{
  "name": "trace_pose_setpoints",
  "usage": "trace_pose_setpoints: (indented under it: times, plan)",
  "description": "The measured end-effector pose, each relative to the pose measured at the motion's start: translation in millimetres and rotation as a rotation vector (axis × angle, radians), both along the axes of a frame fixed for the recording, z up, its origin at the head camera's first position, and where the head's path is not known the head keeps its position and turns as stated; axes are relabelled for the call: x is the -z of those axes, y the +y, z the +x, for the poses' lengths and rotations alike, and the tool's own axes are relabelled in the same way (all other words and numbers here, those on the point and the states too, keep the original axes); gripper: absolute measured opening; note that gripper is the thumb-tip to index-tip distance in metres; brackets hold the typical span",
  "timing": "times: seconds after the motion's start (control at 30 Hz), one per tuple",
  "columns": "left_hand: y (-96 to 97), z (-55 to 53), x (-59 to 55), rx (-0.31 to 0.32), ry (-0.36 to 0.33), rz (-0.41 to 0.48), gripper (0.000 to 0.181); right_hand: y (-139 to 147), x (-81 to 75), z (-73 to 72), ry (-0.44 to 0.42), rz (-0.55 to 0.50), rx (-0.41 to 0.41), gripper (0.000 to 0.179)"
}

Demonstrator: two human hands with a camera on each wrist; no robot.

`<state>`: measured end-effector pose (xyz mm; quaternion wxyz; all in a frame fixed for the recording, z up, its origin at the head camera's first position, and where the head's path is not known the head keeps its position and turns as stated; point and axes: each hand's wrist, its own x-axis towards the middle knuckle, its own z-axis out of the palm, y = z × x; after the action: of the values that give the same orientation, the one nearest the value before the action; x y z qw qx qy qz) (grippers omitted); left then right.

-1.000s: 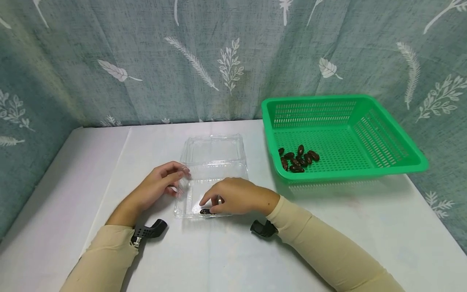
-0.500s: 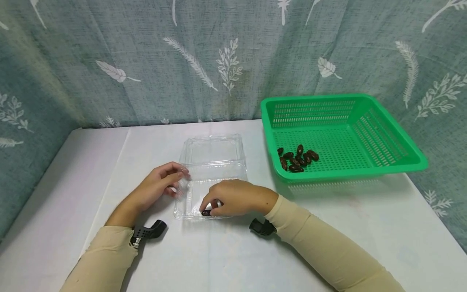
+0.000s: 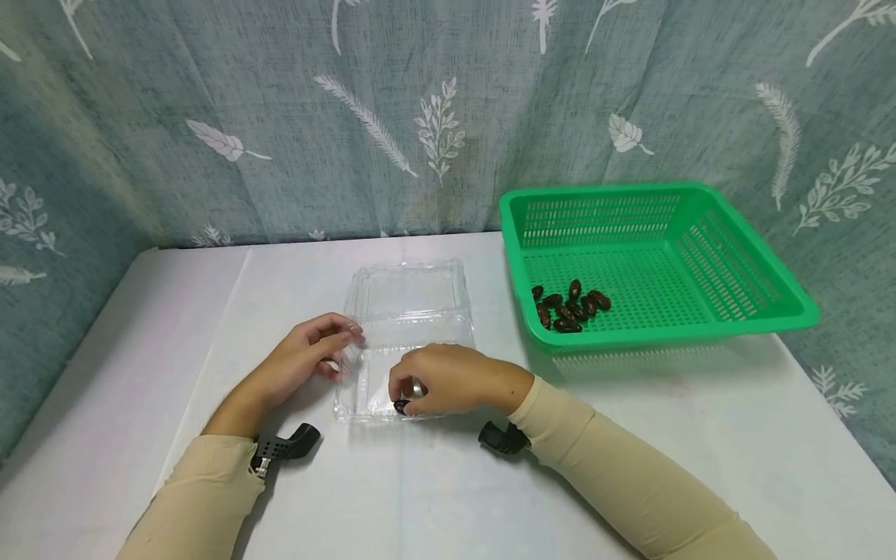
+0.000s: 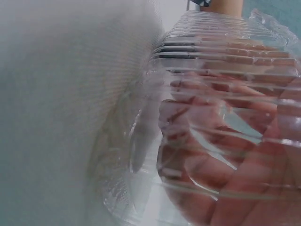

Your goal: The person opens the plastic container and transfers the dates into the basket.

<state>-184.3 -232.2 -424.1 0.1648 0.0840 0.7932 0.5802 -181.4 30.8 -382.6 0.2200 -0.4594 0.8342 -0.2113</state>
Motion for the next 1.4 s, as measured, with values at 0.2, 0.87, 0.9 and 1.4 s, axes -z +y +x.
trace_pose_setpoints:
  times: [0.2,0.87,0.9,1.4]
  plan:
    - [0.8,-0.7,-4.1,0.001,0.004,0.012,0.035,2,-1.4,-0.5,-0.02,-0.022,0.045,0.011]
    - [0.1,4.0,4.0,-0.002,-0.003,-0.02,0.036,14,-8.6,0.3,0.027,-0.307,0.095,0.019]
    - [0.3,3.6,3.8,-0.005,-0.001,-0.02,0.036,16,-12.1,0.9,0.034,-0.329,0.105,0.019]
    - [-0.4,3.2,3.0,-0.008,0.008,-0.01,0.036,53,-56.4,-1.9,0.198,-0.625,0.19,0.023]
